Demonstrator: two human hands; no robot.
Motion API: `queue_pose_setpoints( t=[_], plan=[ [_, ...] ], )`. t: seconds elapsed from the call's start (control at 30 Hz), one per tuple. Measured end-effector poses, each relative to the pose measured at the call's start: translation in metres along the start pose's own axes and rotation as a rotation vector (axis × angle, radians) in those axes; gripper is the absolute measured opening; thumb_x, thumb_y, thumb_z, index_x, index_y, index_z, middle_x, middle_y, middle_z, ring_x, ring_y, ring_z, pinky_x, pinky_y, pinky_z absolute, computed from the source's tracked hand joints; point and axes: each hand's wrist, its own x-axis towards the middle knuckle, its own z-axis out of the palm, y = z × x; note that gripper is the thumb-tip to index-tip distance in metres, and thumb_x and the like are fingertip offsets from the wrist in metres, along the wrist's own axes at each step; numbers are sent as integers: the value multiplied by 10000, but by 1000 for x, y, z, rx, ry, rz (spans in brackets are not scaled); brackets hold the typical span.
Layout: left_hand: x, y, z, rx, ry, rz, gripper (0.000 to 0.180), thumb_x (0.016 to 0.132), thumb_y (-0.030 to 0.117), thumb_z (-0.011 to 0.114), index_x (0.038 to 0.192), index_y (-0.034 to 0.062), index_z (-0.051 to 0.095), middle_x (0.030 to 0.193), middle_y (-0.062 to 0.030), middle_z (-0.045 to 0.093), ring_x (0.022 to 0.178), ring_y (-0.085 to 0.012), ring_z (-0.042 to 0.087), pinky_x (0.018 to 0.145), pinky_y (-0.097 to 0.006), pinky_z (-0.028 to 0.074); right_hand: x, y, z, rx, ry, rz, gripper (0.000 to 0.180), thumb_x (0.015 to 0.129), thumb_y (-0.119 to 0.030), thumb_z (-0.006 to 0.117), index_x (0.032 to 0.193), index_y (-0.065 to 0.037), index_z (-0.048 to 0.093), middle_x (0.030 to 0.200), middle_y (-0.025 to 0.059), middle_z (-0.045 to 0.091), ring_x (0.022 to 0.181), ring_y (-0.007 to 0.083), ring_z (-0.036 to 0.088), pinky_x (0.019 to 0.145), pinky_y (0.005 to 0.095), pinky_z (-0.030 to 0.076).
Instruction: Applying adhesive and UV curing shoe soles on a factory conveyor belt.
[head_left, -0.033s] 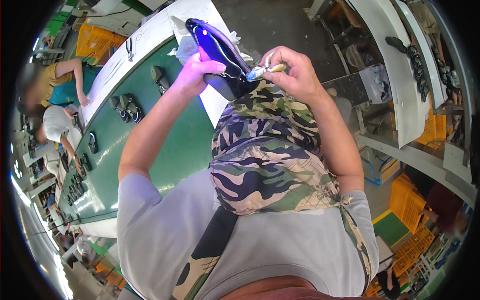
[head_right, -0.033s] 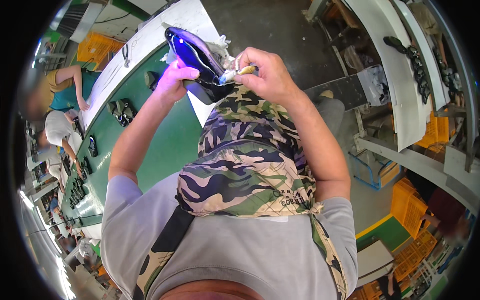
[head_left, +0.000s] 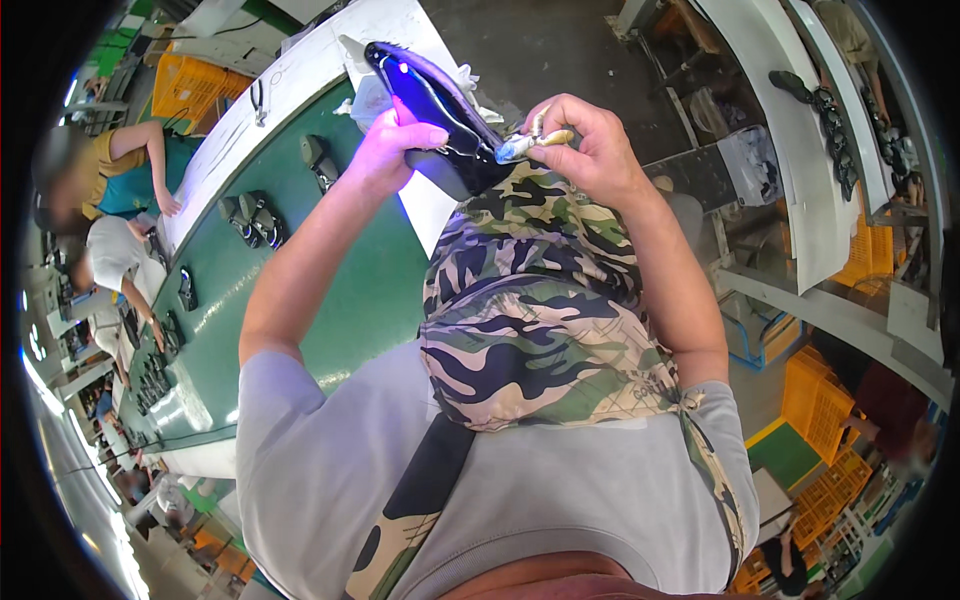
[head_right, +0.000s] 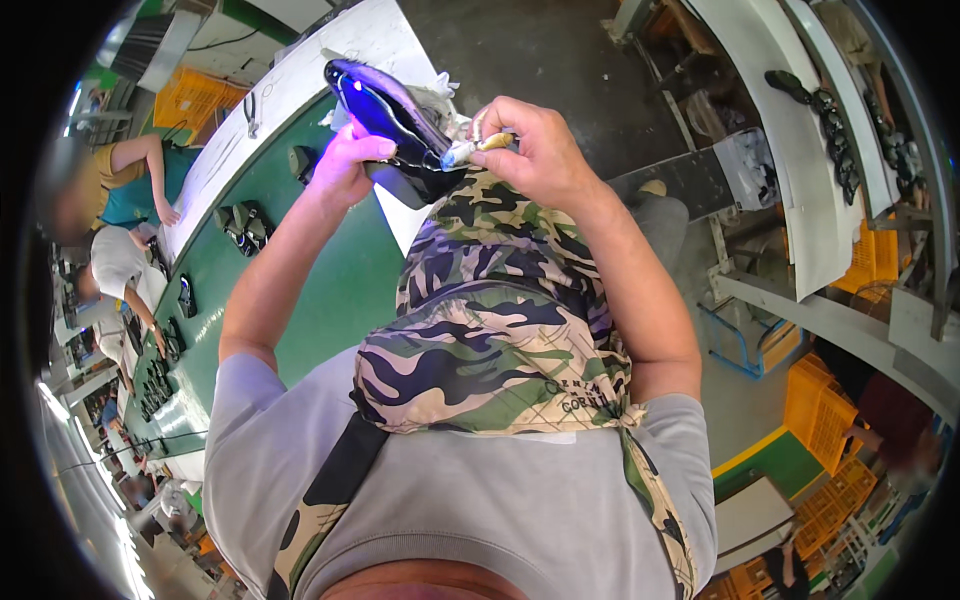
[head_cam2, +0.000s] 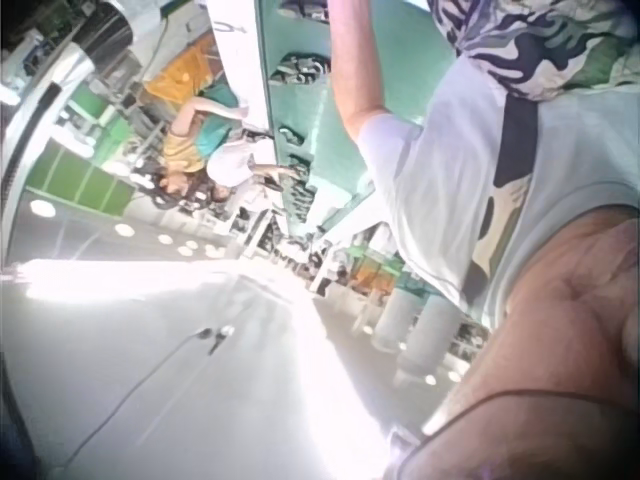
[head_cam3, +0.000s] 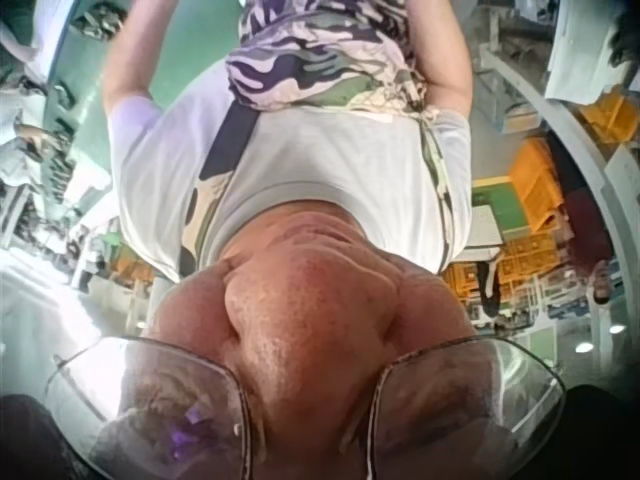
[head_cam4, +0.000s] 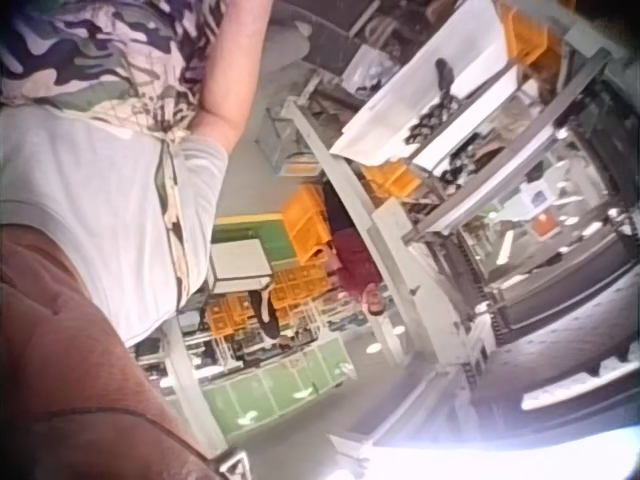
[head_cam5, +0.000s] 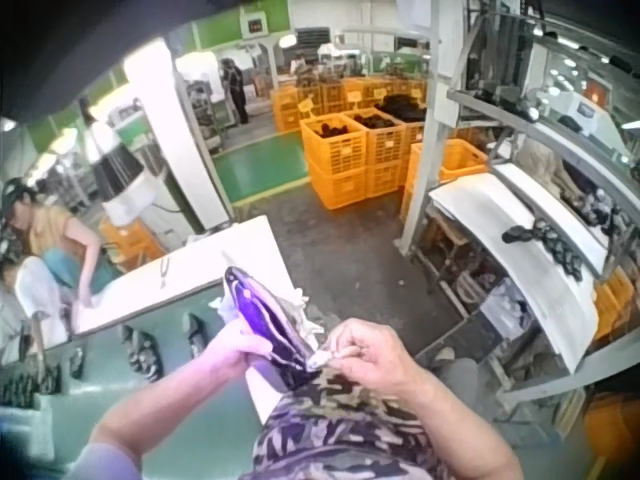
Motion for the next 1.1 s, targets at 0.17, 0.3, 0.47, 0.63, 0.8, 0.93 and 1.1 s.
queue_pose_setpoints(
  t=[0.17, 0.3, 0.47, 0.63, 0.8, 0.93, 1.1],
  plan=[
    [0, -3, 14, -255, -57, 86, 622, 731, 17, 727, 1315, 33, 513, 1223, -130, 642, 1170, -311, 616, 1080, -456, 463, -11, 20, -4, 189, 229, 83, 183, 821, -5, 737, 836, -39, 557, 936, 71, 658, 846, 108, 591, 765, 268, 487],
    [5, -13, 24, -343, -59, 168, 584, 746, 24, 705, 1296, 12, 510, 1187, -127, 643, 1142, -296, 628, 1071, -446, 475, -11, 24, 3, 384, 452, 168, 174, 818, -21, 758, 833, -23, 585, 902, 29, 657, 811, 62, 575, 713, 227, 483],
    [11, -16, 44, -242, 38, 278, 530, 744, 8, 695, 1251, -6, 540, 1149, -128, 658, 1122, -289, 634, 1048, -429, 480, -17, 21, -4, 333, 533, 265, 163, 826, 13, 750, 873, -12, 596, 859, 34, 636, 738, 76, 585, 672, 228, 496],
    [22, -5, 80, -4, 135, 407, 535, 720, -12, 733, 1227, -13, 559, 1125, -123, 665, 1060, -251, 651, 1007, -391, 500, -21, 27, -15, 378, 662, 272, 168, 815, 16, 756, 858, -12, 596, 808, 24, 630, 703, 72, 583, 652, 225, 492],
    [38, 8, 113, 335, 172, 420, 554, 711, 61, 817, 1196, -62, 578, 1109, -138, 666, 989, -239, 659, 921, -360, 533, -25, 23, -27, 335, 824, 274, 175, 763, -38, 775, 821, -26, 611, 762, 2, 627, 685, 67, 570, 600, 248, 487],
    [59, 13, 125, 408, 90, 490, 681, 685, 39, 838, 1273, -66, 513, 1164, -171, 644, 1059, -265, 651, 970, -387, 519, -18, 30, -36, 377, 849, 291, 203, 748, -95, 802, 819, -38, 620, 741, -12, 625, 687, 60, 556, 606, 259, 476],
    [99, 68, 194, 622, -36, 554, 666, 679, 49, 832, 1258, -68, 525, 1134, -152, 666, 1037, -234, 654, 967, -355, 506, -46, 34, -88, 758, 1092, 63, 187, 797, -46, 765, 896, -24, 608, 806, 12, 629, 698, 82, 575, 605, 253, 464]
  ],
)
